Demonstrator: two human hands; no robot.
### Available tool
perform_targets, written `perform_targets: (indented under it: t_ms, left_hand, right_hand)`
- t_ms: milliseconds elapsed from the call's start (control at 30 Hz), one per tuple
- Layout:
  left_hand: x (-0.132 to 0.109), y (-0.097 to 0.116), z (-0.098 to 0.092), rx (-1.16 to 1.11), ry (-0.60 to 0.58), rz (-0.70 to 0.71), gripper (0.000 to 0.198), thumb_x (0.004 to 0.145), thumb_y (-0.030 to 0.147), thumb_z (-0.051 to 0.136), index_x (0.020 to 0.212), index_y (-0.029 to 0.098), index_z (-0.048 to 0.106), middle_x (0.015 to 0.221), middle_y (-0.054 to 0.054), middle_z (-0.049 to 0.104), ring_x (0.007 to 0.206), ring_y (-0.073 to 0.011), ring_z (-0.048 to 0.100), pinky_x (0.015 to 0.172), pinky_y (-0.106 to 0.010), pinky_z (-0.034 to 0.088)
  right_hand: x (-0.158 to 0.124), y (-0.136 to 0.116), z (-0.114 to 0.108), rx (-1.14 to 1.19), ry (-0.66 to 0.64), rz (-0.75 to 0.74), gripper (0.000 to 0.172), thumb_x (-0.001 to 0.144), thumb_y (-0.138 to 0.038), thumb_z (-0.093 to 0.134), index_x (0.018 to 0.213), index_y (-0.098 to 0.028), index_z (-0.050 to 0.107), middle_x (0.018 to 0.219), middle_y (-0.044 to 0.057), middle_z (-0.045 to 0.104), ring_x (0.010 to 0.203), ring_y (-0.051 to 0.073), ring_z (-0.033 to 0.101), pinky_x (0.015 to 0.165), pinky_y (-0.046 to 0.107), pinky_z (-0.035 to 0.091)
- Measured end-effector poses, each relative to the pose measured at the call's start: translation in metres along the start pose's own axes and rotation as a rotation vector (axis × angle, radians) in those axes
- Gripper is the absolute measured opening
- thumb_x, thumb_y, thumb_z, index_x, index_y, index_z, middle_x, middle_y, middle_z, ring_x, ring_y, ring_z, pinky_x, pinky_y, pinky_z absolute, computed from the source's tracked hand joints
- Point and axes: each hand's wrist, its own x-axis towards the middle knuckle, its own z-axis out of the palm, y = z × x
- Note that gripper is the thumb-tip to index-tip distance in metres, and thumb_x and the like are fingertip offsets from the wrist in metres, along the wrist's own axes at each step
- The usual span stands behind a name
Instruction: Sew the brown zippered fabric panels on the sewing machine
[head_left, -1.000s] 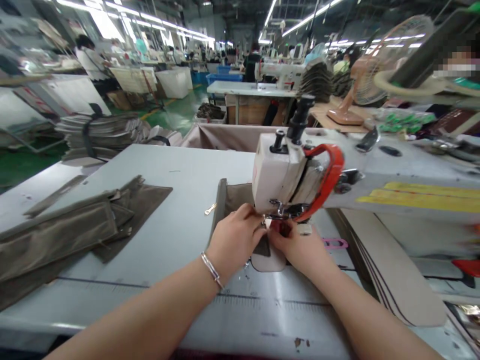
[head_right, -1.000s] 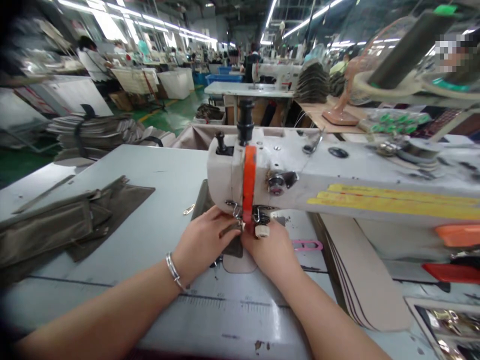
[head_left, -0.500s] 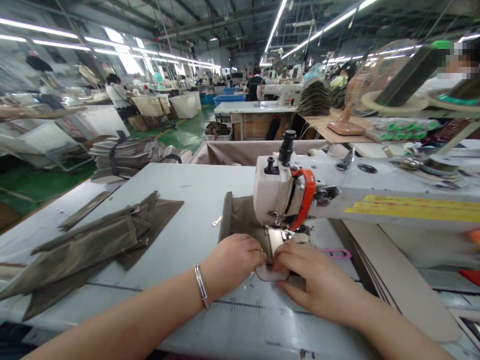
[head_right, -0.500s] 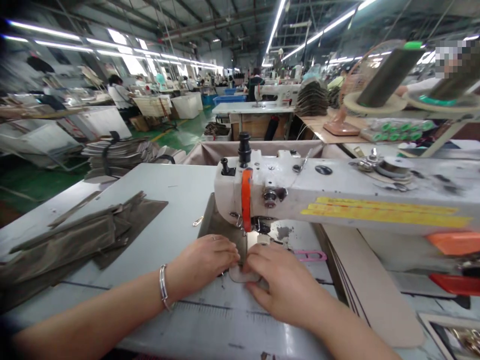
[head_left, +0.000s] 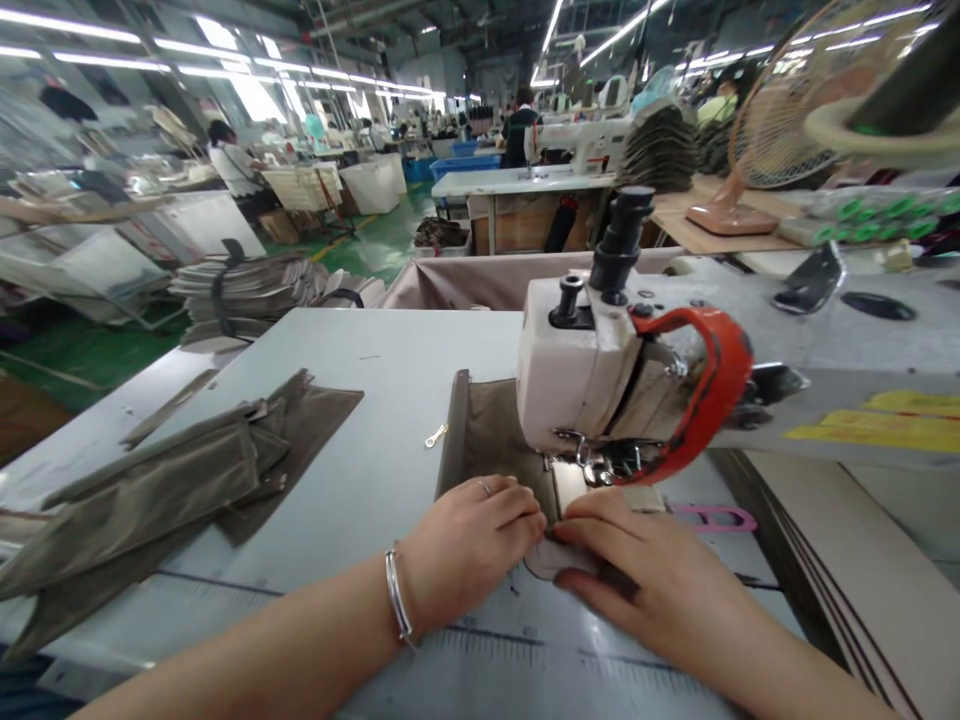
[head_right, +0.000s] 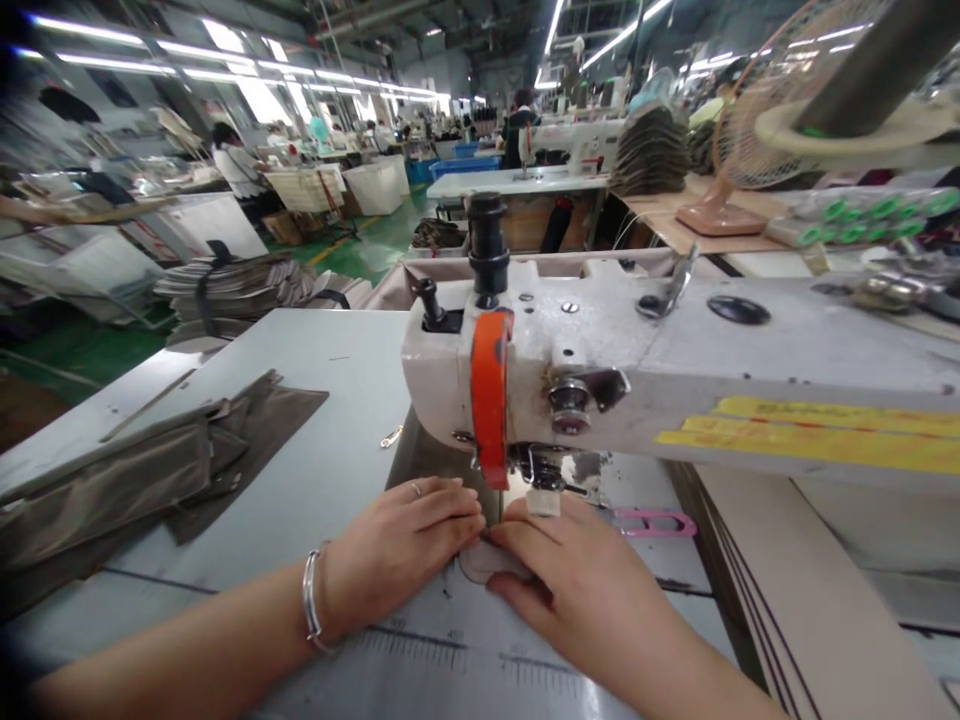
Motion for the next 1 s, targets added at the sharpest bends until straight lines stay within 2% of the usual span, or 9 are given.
perform_targets:
  t_ms: [133,267,400,600,733,833,1000]
  left_hand:
    - [-0.001,-0.002,0.0,-0.036,0.016,-0.04,0.021,0.099,0.02,0.043,0.106,0.011,0.061,0.106,-0.006,0.066,0.099,-0.0172,0.06,0.096,-0.032,0.05]
    - [0.0,-0.004,-0.001,-0.029,0.028,0.018,0.026,0.1,0.02,0.037,0.108,0.01,0.061,0.105,-0.007,0.067,0.098,-0.0171,0.061,0.099,-0.034,0.05]
    - [0.001,-0.009,-0.001,0.009,0.051,0.019,0.029,0.101,0.02,0.035,0.111,0.008,0.06,0.106,-0.009,0.066,0.104,-0.0189,0.06,0.101,-0.035,0.05]
    - [0.004,-0.016,0.003,-0.014,0.01,-0.029,0.025,0.099,0.02,0.042,0.112,0.008,0.059,0.109,-0.009,0.065,0.109,-0.0187,0.058,0.101,-0.032,0.049]
    - [0.006,-0.014,0.003,-0.018,0.015,-0.061,0.023,0.099,0.022,0.042,0.109,0.011,0.06,0.106,-0.007,0.066,0.106,-0.0166,0.06,0.1,-0.03,0.05]
    - [0.007,-0.012,0.006,0.017,0.053,-0.08,0.025,0.101,0.023,0.04,0.103,0.012,0.062,0.105,-0.006,0.067,0.105,-0.0171,0.061,0.096,-0.031,0.052]
    - [0.006,-0.014,0.016,0.052,0.024,-0.041,0.023,0.099,0.019,0.041,0.107,0.01,0.06,0.108,-0.007,0.068,0.112,-0.0181,0.059,0.103,-0.035,0.049]
  right_hand:
    - [-0.003,0.001,-0.006,0.032,-0.049,0.048,0.038,0.081,-0.023,0.071,0.113,-0.029,0.053,0.122,-0.003,0.059,0.111,0.017,0.055,0.096,0.034,0.045]
    - [-0.004,0.002,-0.001,-0.029,-0.001,0.049,0.04,0.08,-0.02,0.071,0.115,-0.027,0.051,0.12,0.0,0.06,0.11,0.02,0.056,0.094,0.038,0.046]
    - [-0.001,0.002,0.005,-0.098,0.026,0.022,0.031,0.086,-0.022,0.062,0.115,-0.025,0.052,0.117,0.002,0.06,0.106,0.022,0.057,0.088,0.041,0.05]
    - [0.003,0.004,0.008,-0.144,0.028,0.032,0.02,0.092,-0.025,0.053,0.112,-0.024,0.054,0.118,0.003,0.06,0.105,0.023,0.059,0.085,0.042,0.053]
    - [0.003,0.005,0.009,-0.175,0.021,0.046,0.023,0.093,-0.029,0.052,0.115,-0.023,0.052,0.119,0.005,0.06,0.107,0.025,0.058,0.086,0.044,0.053]
    - [0.004,0.002,0.008,-0.158,0.049,0.011,0.026,0.093,-0.025,0.051,0.119,-0.024,0.051,0.12,0.004,0.059,0.106,0.022,0.059,0.088,0.042,0.052]
    - [0.005,0.002,0.009,-0.145,0.068,-0.012,0.025,0.095,-0.024,0.049,0.12,-0.024,0.054,0.119,0.004,0.06,0.104,0.02,0.06,0.09,0.04,0.052]
